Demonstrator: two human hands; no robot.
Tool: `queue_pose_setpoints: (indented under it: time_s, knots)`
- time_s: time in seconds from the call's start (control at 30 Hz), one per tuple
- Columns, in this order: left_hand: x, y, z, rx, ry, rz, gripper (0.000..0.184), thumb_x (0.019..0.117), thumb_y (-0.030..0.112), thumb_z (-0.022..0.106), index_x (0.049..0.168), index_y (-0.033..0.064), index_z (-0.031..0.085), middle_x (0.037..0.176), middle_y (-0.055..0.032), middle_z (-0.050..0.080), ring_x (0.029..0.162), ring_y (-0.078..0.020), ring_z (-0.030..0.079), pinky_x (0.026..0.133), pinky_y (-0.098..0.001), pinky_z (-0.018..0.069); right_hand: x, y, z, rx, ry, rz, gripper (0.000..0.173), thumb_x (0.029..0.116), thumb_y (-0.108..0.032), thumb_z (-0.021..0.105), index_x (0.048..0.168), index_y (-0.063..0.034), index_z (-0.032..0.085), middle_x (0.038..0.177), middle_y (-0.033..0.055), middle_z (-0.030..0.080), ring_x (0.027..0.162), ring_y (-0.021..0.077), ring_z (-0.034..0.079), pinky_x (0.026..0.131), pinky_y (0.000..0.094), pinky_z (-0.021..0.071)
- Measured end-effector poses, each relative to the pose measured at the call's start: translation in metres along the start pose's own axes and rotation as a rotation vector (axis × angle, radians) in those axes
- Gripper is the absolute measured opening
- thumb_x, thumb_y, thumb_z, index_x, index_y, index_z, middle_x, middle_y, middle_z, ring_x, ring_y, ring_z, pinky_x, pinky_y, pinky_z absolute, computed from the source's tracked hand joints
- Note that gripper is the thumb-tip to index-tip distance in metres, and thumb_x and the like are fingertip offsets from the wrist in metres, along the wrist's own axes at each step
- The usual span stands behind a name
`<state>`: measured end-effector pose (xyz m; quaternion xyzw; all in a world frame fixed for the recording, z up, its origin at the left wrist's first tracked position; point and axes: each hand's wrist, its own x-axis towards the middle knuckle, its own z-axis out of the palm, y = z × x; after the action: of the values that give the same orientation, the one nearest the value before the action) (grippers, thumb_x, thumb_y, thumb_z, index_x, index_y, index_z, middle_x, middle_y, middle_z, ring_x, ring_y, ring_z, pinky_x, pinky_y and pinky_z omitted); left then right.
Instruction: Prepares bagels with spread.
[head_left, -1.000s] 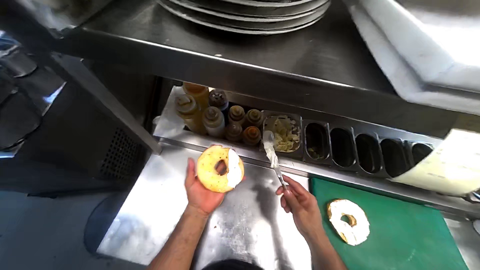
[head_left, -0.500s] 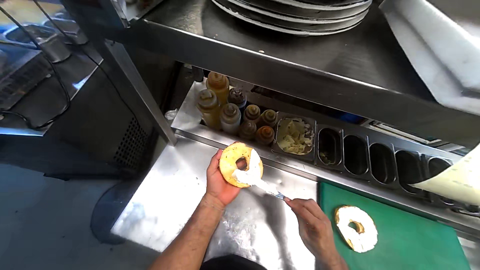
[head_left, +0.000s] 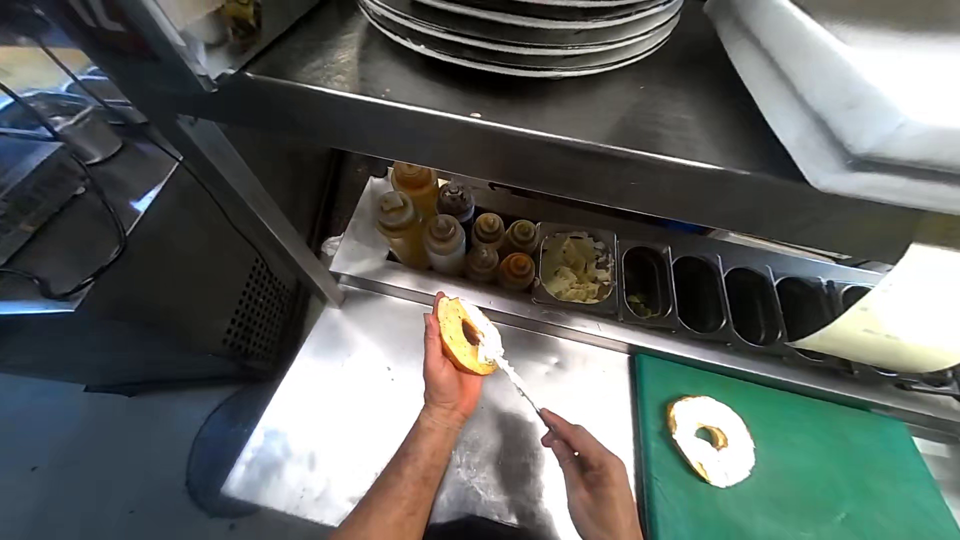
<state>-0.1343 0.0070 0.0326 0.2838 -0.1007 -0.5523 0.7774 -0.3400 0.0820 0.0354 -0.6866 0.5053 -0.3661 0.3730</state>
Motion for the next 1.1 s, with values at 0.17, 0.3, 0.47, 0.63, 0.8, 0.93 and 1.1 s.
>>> queue_pose_setpoints:
  time_s: [0.17, 0.3, 0.47, 0.63, 0.8, 0.93, 1.1]
  knots:
    - [-0.001, -0.01, -0.002, 0.251, -0.008, 0.123, 0.07, 0.1015, 0.067, 0.041, 0.161, 0.0333, 0.024, 0.143, -0.0008, 0.055, 0.123, -0.0136, 0.06, 0.099, -0.0359, 0.0547, -0.013, -0.02, 0.001, 0.142, -0.133, 0.115, 0.034, 0.1008, -0.002, 0.055, 0.132, -0.0048, 0.068, 0.1, 0.0036, 0.073, 0.082, 0.007, 0.068, 0.073, 0.0226, 0.0583]
    - [0.0, -0.006, -0.007, 0.128, 0.003, 0.095, 0.066, 0.1014, 0.066, 0.041, 0.157, 0.0308, 0.033, 0.14, -0.0019, 0.058, 0.122, -0.017, 0.061, 0.099, -0.0402, 0.0549, -0.01, -0.037, -0.009, 0.481, -0.25, 0.185, 0.035, 0.1016, 0.002, 0.051, 0.134, 0.0027, 0.063, 0.098, 0.0044, 0.072, 0.068, 0.0028, 0.056, 0.06, 0.0196, 0.0475]
    - [-0.001, 0.005, -0.003, -0.107, 0.021, 0.0, 0.058, 0.1046, 0.064, 0.032, 0.15, 0.0285, 0.043, 0.14, -0.0054, 0.058, 0.127, -0.0252, 0.059, 0.102, -0.0516, 0.0516, 0.002, 0.016, -0.009, 0.111, -0.002, 0.017, 0.034, 0.1005, -0.003, 0.053, 0.129, -0.0063, 0.07, 0.097, 0.0014, 0.073, 0.077, 0.0052, 0.065, 0.068, 0.0191, 0.0558]
    - [0.001, 0.006, -0.002, -0.088, 0.057, -0.028, 0.06, 0.1046, 0.065, 0.028, 0.148, 0.0276, 0.046, 0.135, -0.0045, 0.061, 0.12, -0.0223, 0.063, 0.096, -0.0447, 0.0562, -0.004, 0.035, -0.014, -0.138, -0.038, -0.262, 0.032, 0.1029, -0.012, 0.052, 0.125, -0.0171, 0.074, 0.1, 0.0026, 0.074, 0.092, 0.0081, 0.069, 0.085, 0.0236, 0.0586]
    - [0.005, 0.013, -0.006, -0.223, 0.022, -0.021, 0.057, 0.1022, 0.063, 0.036, 0.14, 0.0235, 0.054, 0.133, -0.0055, 0.063, 0.122, -0.0243, 0.062, 0.099, -0.0493, 0.0541, 0.003, 0.03, -0.017, 0.392, -0.206, -0.123, 0.032, 0.1076, -0.018, 0.052, 0.133, -0.0068, 0.068, 0.101, 0.0041, 0.072, 0.077, 0.0037, 0.061, 0.069, 0.0188, 0.0519]
    - [-0.001, 0.038, -0.022, -0.251, -0.073, -0.116, 0.069, 0.0958, 0.069, 0.04, 0.143, 0.0213, 0.054, 0.135, -0.0158, 0.062, 0.122, -0.0382, 0.062, 0.098, -0.0636, 0.0516, 0.054, 0.032, -0.038, 0.344, 0.045, 0.128, 0.036, 0.1025, -0.007, 0.049, 0.136, -0.0027, 0.062, 0.093, 0.0021, 0.073, 0.06, 0.0045, 0.056, 0.053, 0.0211, 0.0477]
    - [-0.009, 0.042, -0.053, -0.232, -0.066, -0.212, 0.078, 0.0989, 0.074, 0.027, 0.149, 0.0177, 0.047, 0.138, -0.0229, 0.058, 0.126, -0.0491, 0.056, 0.099, -0.0763, 0.0431, 0.146, 0.027, -0.056, -0.469, 0.062, 0.262, 0.032, 0.1028, -0.008, 0.055, 0.133, -0.0105, 0.067, 0.096, 0.0137, 0.074, 0.08, 0.0314, 0.07, 0.075, 0.0553, 0.0569]
